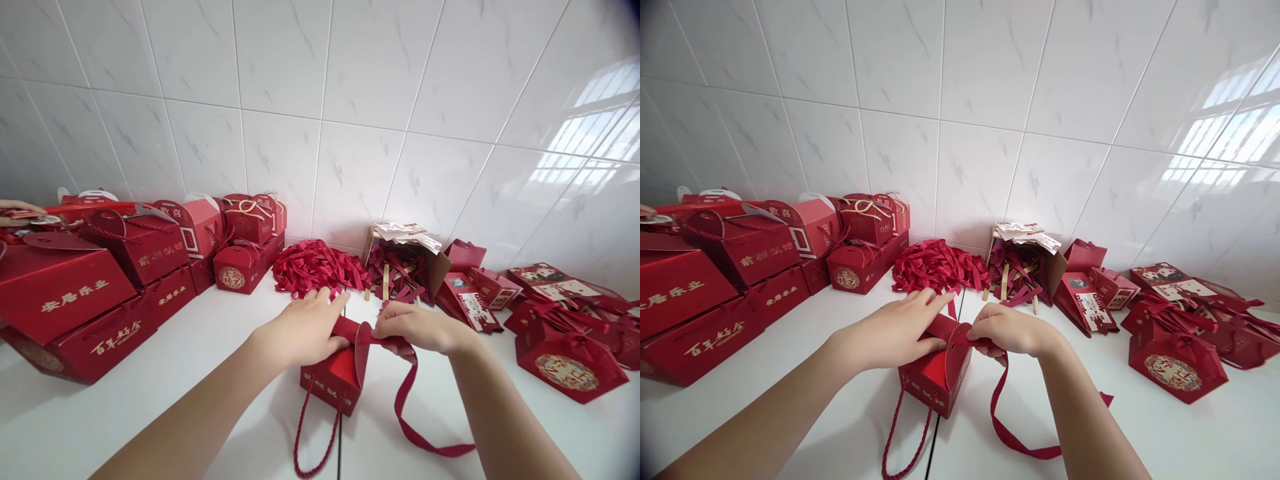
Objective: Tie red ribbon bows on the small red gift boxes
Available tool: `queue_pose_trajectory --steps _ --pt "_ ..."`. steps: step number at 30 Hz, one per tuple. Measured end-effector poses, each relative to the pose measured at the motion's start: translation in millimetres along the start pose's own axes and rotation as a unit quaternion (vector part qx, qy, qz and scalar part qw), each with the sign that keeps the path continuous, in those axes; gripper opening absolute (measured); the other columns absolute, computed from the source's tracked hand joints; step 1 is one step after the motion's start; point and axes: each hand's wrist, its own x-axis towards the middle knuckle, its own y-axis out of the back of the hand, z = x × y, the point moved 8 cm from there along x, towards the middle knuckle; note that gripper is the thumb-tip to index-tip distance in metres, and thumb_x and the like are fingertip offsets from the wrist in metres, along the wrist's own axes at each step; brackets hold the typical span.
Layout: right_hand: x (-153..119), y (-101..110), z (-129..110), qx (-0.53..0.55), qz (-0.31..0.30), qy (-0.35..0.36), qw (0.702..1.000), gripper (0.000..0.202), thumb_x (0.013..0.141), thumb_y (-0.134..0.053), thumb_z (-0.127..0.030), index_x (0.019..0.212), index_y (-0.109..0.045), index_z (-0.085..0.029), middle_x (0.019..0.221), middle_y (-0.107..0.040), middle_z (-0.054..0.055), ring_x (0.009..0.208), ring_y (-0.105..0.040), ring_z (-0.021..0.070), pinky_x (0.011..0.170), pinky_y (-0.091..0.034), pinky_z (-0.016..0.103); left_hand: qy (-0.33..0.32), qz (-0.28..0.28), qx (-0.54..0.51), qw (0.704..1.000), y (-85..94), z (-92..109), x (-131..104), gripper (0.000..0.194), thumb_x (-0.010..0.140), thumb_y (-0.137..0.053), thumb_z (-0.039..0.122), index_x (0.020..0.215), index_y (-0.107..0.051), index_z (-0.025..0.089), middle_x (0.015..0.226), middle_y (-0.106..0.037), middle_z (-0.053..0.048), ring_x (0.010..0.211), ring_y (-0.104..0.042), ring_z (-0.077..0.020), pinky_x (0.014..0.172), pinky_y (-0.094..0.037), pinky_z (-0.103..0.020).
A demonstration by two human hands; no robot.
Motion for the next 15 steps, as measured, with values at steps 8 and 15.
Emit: queue_pose_trajectory --steps 8,15 --pt "9 -10 3 -0.091 -0.023 0.029 0.995 0.033 0.084 -0.041 -0.03 0.057 -0.052 -0.014 0.058 -0.056 0.002 0.053 -0.049 0.0101 0.057 -0.04 0.024 -0.104 -0.002 -0.019 0.994 4.1 12 -4 0.02 0.089 -0.039 0.025 0.08 -0.056 0.021 0.1 -0.054 -0.007 0.099 -0.048 -0.0226 0.077 -0.045 -0.033" --pt "-14 17 -2 -0.217 0.142 -0.011 0.966 0.043 0.086 -0.042 -0.056 0.082 -0.061 -0.018 0.087 -0.065 0.007 0.076 -0.057 0.0193 0.065 -0.041 0.029 -0.109 0.128 -0.067 0.984 34.2 11 -6 0.026 0.091 -0.037 0.022 0.087 -0.063 0.024 0.109 -0.058 -0.003 0.107 -0.049 -0.0206 0.089 -0.042 -0.034"
